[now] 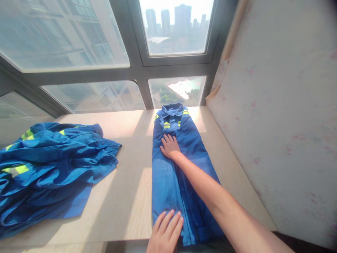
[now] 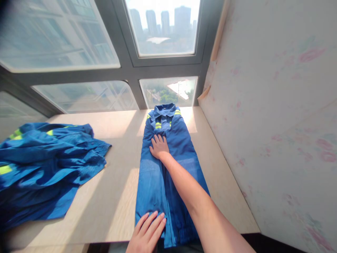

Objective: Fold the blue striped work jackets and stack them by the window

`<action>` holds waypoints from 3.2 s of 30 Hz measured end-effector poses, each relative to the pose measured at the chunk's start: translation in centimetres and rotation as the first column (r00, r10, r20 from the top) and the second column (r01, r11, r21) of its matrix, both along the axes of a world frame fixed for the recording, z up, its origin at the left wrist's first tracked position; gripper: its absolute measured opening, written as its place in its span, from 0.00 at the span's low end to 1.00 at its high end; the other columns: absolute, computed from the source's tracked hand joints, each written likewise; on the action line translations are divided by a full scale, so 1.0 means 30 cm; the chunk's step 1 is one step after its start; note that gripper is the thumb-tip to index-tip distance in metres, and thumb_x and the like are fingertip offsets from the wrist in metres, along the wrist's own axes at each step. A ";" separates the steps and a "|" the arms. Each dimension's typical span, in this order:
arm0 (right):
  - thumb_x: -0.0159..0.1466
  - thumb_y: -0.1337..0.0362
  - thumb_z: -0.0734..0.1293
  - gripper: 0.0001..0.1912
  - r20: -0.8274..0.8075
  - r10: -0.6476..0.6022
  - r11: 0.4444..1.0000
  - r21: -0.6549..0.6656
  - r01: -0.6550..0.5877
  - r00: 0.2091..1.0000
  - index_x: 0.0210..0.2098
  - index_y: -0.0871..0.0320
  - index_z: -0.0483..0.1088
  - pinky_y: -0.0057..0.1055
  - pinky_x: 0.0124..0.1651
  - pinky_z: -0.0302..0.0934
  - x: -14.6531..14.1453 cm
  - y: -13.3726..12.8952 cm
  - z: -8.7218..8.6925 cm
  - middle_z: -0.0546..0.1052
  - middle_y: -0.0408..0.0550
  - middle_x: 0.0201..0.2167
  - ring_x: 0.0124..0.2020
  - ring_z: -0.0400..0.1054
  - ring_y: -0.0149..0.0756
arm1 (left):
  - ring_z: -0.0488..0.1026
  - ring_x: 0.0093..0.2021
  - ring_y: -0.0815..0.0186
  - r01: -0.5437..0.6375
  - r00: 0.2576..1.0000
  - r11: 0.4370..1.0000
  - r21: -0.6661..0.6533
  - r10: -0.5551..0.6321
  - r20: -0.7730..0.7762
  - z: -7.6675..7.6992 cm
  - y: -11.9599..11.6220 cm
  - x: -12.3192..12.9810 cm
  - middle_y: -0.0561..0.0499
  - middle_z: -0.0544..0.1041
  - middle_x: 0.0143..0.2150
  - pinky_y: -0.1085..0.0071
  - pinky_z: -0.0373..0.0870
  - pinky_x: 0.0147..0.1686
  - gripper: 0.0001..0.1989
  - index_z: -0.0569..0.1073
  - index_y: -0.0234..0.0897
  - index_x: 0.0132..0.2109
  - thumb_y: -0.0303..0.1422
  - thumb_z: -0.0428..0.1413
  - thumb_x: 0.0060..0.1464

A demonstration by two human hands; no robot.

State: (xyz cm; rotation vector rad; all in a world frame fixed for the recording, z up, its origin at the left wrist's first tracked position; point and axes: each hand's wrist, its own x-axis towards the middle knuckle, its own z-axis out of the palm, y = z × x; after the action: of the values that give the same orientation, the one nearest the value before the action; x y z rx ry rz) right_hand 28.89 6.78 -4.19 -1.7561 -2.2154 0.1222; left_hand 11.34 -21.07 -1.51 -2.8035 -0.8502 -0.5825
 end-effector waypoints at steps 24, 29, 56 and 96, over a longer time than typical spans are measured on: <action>0.66 0.60 0.67 0.19 -0.355 0.174 0.972 -0.087 -0.218 0.919 0.57 0.51 0.70 0.45 0.57 0.67 0.282 -0.988 0.163 0.76 0.54 0.55 0.54 0.71 0.47 | 0.70 0.60 0.57 -0.207 0.969 0.963 -0.173 0.226 0.101 0.020 0.015 0.012 0.45 0.76 0.59 0.54 0.64 0.59 0.25 0.69 0.35 0.61 0.21 0.48 0.58; 0.66 0.66 0.64 0.27 -0.285 0.213 0.975 0.006 -0.220 0.934 0.64 0.46 0.65 0.49 0.61 0.66 0.286 -1.079 0.088 0.71 0.50 0.63 0.62 0.67 0.47 | 0.68 0.62 0.58 -0.160 0.973 0.972 -0.173 0.185 0.140 0.062 0.012 0.017 0.44 0.75 0.61 0.56 0.63 0.61 0.26 0.68 0.34 0.63 0.20 0.47 0.59; 0.65 0.66 0.66 0.25 -0.222 0.222 0.975 0.053 -0.215 0.950 0.61 0.52 0.69 0.50 0.59 0.69 0.190 -1.058 0.111 0.73 0.54 0.61 0.60 0.69 0.49 | 0.64 0.64 0.55 -0.150 0.988 0.968 -0.202 0.139 -0.065 0.019 -0.020 0.058 0.44 0.70 0.66 0.56 0.55 0.64 0.27 0.67 0.35 0.65 0.36 0.54 0.61; 0.71 0.48 0.60 0.31 -0.051 0.307 0.944 -0.111 -0.311 0.950 0.70 0.51 0.59 0.55 0.73 0.37 0.125 -0.545 0.056 0.54 0.50 0.74 0.74 0.42 0.51 | 0.65 0.64 0.60 -0.104 0.994 0.974 -0.199 0.096 -0.046 -0.039 -0.045 0.067 0.53 0.70 0.67 0.61 0.56 0.64 0.26 0.68 0.39 0.65 0.28 0.51 0.59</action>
State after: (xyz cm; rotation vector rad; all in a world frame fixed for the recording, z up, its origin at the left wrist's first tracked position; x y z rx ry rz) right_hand 32.64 -9.58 -2.51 -1.4336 -2.4892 0.3566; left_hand 13.36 -22.42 -2.69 -2.9168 -1.0932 -0.4527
